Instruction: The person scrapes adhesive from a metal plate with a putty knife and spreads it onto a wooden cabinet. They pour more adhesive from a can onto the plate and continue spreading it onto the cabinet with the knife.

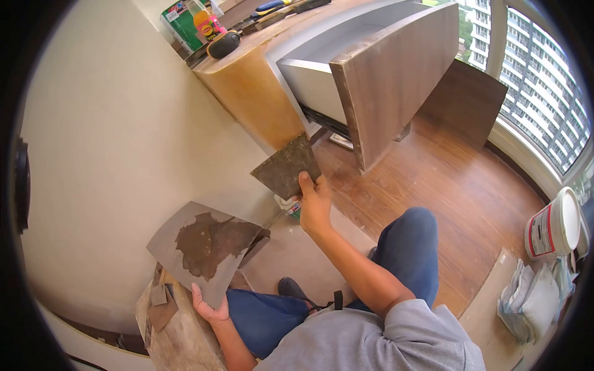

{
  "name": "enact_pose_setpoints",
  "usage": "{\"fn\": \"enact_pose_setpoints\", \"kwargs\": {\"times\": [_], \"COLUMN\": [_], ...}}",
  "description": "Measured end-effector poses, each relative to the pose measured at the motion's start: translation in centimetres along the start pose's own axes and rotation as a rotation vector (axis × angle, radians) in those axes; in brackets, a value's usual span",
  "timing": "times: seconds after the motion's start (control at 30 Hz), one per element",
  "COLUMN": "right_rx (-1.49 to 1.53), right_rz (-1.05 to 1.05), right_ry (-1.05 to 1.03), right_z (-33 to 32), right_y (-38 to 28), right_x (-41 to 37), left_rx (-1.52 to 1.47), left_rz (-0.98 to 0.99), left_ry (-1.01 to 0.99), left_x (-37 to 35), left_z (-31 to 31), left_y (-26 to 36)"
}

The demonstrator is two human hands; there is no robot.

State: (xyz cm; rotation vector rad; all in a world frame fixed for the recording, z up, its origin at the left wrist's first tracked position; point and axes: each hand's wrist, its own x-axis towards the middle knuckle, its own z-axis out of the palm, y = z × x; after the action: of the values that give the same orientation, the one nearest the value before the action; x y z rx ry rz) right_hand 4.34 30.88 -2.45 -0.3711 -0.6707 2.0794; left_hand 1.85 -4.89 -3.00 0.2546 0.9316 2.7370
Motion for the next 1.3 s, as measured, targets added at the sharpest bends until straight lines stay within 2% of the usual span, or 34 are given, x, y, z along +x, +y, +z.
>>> {"fn": "enact_pose_setpoints", "kwargs": {"times": [0.1,0.23,0.4,0.5,0.6,0.73,0.8,0.83,0.9,1.0,1.07,1.2,1.3], "right_rx": [-0.005,-0.099,-0.05,-0.195,-0.129,-0.184,-0.092,-0.093,-0.146,-0.051,-0.087,-0.145,-0.176], "right_rz": [-0.067,-0.144,-0.251,-0.17,-0.067,-0.16,-0.234,-0.233,-0.36,-0.328,-0.279,-0.123,-0.086], "right_ry": [-0.035,-0.055,-0.108,-0.002,0.11,0.08,0.024,0.024,-0.022,-0.066,-0.019,0.111,0.194], "right_z": [1.9,8.0,11.6,9.7,5.1,1.2,2.8,4.1,7.8,11.6,11.4,6.9,1.8], "right_y": [-2.1,-7.0,-6.4,-5.3,-1.2,0.5,-1.5,-2.7,-5.1,-6.4,-5.6,-2.0,1.5], "right_x": [0.0,1.6,4.5,3.7,3.2,1.5,0.7,0.7,2.0,3.9,4.4,3.1,2.1], "left_rx": [0.007,-0.008,0.012,0.003,-0.002,-0.004,0.013,0.006,0.004,-0.011,-0.016,-0.02,0.027], "left_rz": [0.007,-0.002,-0.002,0.005,0.009,0.007,0.021,0.019,0.019,-0.008,-0.007,0.003,0.01], "left_ry": [0.025,0.042,0.047,0.049,0.045,0.063,0.053,0.054,0.051,0.082,0.049,0.059,0.056], "left_x": [-0.3,-0.2,-0.3,-0.3,-0.3,-0.3,-0.6,-0.6,-0.4,-0.3,-0.3,-0.4,-0.5], "left_z": [0.1,0.0,0.2,0.0,-0.3,0.0,0.1,0.0,-0.3,-0.6,-0.4,-0.5,-0.3], "left_y": [0.0,-0.1,0.0,0.0,0.0,0.2,-0.1,0.0,0.1,0.2,0.1,0.0,0.1]}}
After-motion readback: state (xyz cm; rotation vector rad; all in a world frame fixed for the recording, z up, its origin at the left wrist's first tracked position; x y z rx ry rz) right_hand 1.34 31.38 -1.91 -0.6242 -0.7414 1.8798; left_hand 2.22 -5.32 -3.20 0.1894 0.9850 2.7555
